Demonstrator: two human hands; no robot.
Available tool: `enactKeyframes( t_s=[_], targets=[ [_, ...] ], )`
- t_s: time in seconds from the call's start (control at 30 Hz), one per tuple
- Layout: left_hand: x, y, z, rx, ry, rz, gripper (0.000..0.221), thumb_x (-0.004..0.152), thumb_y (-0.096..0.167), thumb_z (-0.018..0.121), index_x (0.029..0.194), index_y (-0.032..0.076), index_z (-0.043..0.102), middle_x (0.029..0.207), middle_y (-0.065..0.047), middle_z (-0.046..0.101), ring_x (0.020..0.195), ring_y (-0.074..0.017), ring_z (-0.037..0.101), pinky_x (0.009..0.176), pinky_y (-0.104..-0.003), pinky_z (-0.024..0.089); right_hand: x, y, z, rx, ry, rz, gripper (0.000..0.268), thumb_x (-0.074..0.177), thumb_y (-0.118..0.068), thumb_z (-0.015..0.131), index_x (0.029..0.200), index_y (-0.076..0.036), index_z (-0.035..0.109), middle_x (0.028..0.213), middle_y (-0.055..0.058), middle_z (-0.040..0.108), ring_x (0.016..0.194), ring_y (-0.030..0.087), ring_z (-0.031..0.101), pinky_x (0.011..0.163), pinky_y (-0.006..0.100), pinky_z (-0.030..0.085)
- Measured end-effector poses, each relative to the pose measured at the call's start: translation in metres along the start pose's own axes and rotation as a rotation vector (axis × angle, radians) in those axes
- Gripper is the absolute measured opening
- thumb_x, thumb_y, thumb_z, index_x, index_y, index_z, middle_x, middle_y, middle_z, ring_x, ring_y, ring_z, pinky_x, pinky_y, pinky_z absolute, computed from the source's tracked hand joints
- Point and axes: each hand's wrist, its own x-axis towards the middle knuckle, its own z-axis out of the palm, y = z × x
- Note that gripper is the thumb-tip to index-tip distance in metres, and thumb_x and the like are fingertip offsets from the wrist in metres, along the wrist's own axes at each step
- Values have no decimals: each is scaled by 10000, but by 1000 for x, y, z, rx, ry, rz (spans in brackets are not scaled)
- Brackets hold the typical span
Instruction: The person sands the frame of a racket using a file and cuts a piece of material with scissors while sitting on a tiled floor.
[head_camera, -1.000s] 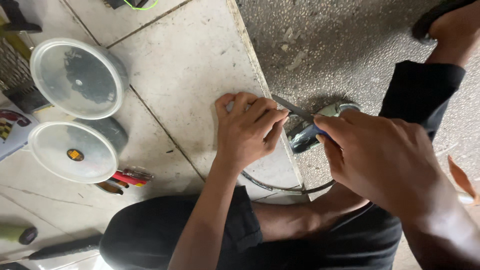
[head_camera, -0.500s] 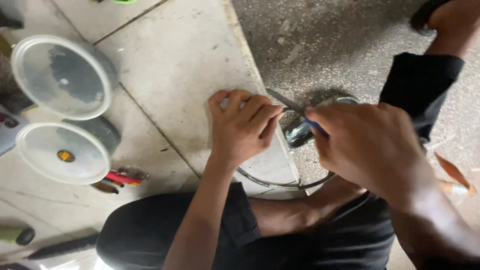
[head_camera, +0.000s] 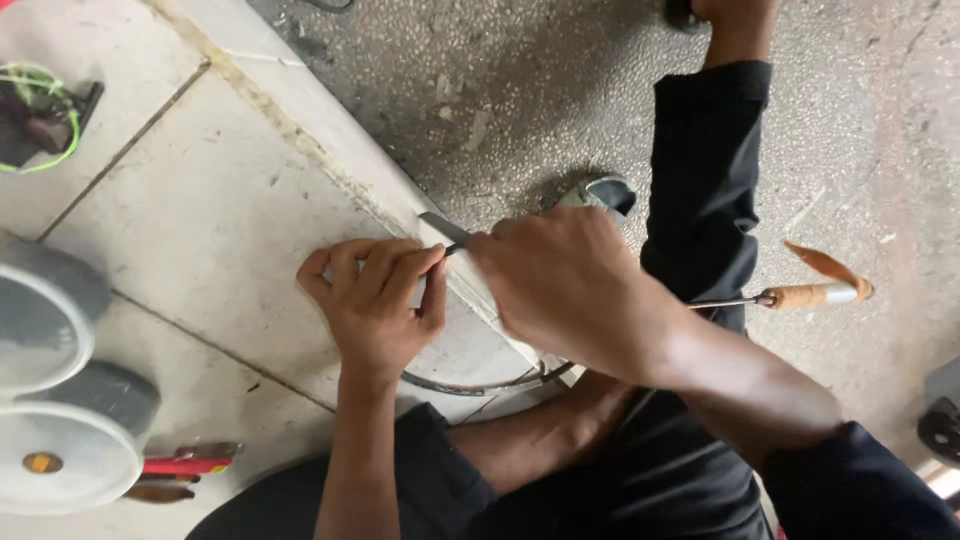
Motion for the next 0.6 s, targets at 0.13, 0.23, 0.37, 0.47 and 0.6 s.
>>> enactKeyframes(
  t_s=[0.13, 0.23, 0.37, 0.47, 0.6],
  targets=[
    [0, -2, -1, -15, -32, -14, 79, 932, 200, 702, 892, 268, 701, 905, 122, 676, 894, -196, 596, 908, -444, 339, -3, 2, -18, 66, -31, 29, 81, 825, -148, 601, 820, -191, 669, 722, -17, 711, 561, 320, 707, 395, 473, 497],
    [-2, -2, -3, -23, -55, -59, 101, 894, 196, 714, 927, 286, 683, 923, 129, 675, 917, -203, 601, 905, -470, 359, 6, 1, -30, 115, -166, 73, 209, 880, -116, 556, 951, -249, 700, 759, 8, 745, 643, 333, 735, 447, 507, 557],
    [0, -7, -6, -26, 29, 12, 88, 931, 184, 727, 895, 234, 665, 877, 89, 643, 831, -172, 575, 870, -413, 357, -15, 5, -34, -96, -173, 124, 127, 924, -382, 595, 987, -336, 695, 753, -118, 734, 606, 309, 748, 506, 507, 581],
    [-1, -7, -6, -38, 31, -14, 139, 906, 152, 753, 904, 249, 653, 891, 103, 657, 855, -161, 579, 892, -399, 330, 12, -2, -16, -65, -246, 119, 181, 987, -331, 523, 945, -246, 677, 820, -12, 747, 732, 280, 755, 533, 482, 582],
    [-3, -8, -7, -60, 16, -25, 131, 924, 168, 763, 889, 229, 652, 881, 84, 655, 825, -177, 578, 876, -418, 338, 7, -10, -41, -222, -481, 253, 171, 986, -475, 473, 1029, -463, 638, 810, -115, 759, 782, 255, 781, 589, 429, 597]
  ],
)
